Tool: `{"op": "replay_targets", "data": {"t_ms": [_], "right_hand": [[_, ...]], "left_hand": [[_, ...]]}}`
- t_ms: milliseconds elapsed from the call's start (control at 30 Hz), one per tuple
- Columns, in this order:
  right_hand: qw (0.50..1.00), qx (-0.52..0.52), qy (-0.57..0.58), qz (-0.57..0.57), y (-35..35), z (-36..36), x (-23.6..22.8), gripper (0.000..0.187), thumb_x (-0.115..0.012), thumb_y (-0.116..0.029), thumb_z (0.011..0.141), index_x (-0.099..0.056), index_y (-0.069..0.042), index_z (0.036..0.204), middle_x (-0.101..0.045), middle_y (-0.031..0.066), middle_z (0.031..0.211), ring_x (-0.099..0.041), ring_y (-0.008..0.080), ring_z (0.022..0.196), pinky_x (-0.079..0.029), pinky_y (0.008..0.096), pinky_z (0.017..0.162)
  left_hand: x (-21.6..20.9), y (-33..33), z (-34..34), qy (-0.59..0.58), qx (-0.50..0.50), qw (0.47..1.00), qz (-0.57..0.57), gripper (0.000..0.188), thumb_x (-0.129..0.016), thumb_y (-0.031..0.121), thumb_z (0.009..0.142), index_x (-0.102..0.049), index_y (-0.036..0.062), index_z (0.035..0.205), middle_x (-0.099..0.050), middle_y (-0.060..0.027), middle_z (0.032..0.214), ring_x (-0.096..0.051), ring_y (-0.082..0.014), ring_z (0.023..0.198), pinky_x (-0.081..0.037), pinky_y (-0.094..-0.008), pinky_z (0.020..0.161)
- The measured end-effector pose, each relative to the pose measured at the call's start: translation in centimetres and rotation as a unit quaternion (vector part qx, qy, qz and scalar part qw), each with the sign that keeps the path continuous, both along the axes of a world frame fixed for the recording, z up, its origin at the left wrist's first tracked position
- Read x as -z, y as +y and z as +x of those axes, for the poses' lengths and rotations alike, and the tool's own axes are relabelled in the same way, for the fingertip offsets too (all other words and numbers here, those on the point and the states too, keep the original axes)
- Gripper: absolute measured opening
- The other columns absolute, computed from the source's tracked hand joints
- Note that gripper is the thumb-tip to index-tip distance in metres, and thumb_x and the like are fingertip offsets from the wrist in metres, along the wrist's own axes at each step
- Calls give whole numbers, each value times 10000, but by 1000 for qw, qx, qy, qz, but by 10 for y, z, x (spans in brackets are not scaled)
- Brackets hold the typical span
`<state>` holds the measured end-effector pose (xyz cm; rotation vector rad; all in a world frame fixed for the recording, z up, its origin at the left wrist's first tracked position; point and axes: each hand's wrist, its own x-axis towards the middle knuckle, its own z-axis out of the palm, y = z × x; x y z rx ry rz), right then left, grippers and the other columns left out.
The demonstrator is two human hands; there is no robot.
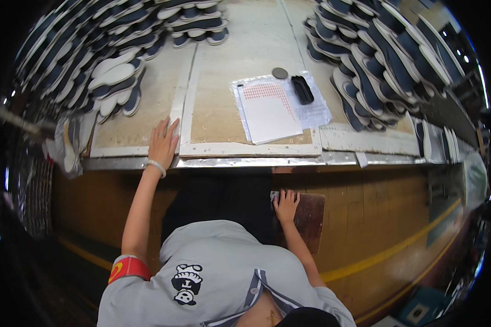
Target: The person picks up shoe insoles from a large pile on a table, flips them over, and stacks them into neat piles. They repeatedly handle individual insoles, turning them over to align them before placing them into organized stacks.
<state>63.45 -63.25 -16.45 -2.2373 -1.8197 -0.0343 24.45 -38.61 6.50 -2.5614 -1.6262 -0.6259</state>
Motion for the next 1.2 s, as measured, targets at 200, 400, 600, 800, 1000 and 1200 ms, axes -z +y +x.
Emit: {"op": "replay_targets", "data": {"t_ms": [200, 400, 600, 800, 1000, 1200], "right_hand": [[996, 65, 4, -61, 12, -11, 2, 353, -590, -335, 926, -619, -40, 1118, -579, 184, 1148, -519, 350, 1201, -213, 587, 1184], [989, 137, -3, -59, 26, -37, 18, 452, -537, -438, 972, -644, -56, 1187, -541, 227, 1262, -438, 379, 1305, -129, 651, 1177], [987, 138, 3, -82, 30, -55, 18, 493, -484, -507, 986, -642, -125, 1256, -496, 207, 1369, -373, 366, 1392, -44, 758, 1120], [979, 69, -9, -191, 29, -34, 0, 582, -376, -569, 1009, -609, -133, 1317, -522, 199, 1360, -419, 354, 1373, -12, 777, 1107], [961, 48, 12, -273, 28, -32, 0, 610, -323, -583, 1018, -527, -133, 1376, -515, 203, 1375, -429, 346, 1367, 9, 795, 1093], [965, 49, -3, -259, 25, -28, 20, 606, -354, -594, 1009, -518, -138, 1372, -498, 210, 1386, -431, 347, 1368, -46, 806, 1087]], "left_hand": [[12, -1, -2, -23, -21, 1000, 0, 484, -527, 261, 980, -493, 184, 1457, -424, -118, 1530, -359, -355, 1422, -237, -509, 1200], [10, -2, -6, -28, -12, 1000, -8, 496, -534, 251, 976, -494, 159, 1462, -423, -123, 1534, -362, -354, 1422, -225, -510, 1206], [4, -4, -5, -49, -8, 999, -17, 504, -545, 241, 969, -495, 140, 1460, -431, -148, 1526, -369, -365, 1415, -208, -520, 1209], [1, -2, -4, -49, -7, 997, -51, 538, -554, 226, 940, -488, 112, 1462, -409, -170, 1537, -351, -390, 1423, -189, -537, 1208], [-11, 1, 1, -36, -22, 995, -91, 557, -565, 224, 914, -496, 105, 1454, -405, -179, 1537, -342, -407, 1426, -182, -547, 1203], [-11, 1, 1, -30, -22, 994, -106, 570, -560, 234, 905, -494, 106, 1456, -395, -173, 1550, -342, -411, 1427, -177, -550, 1201]]}}
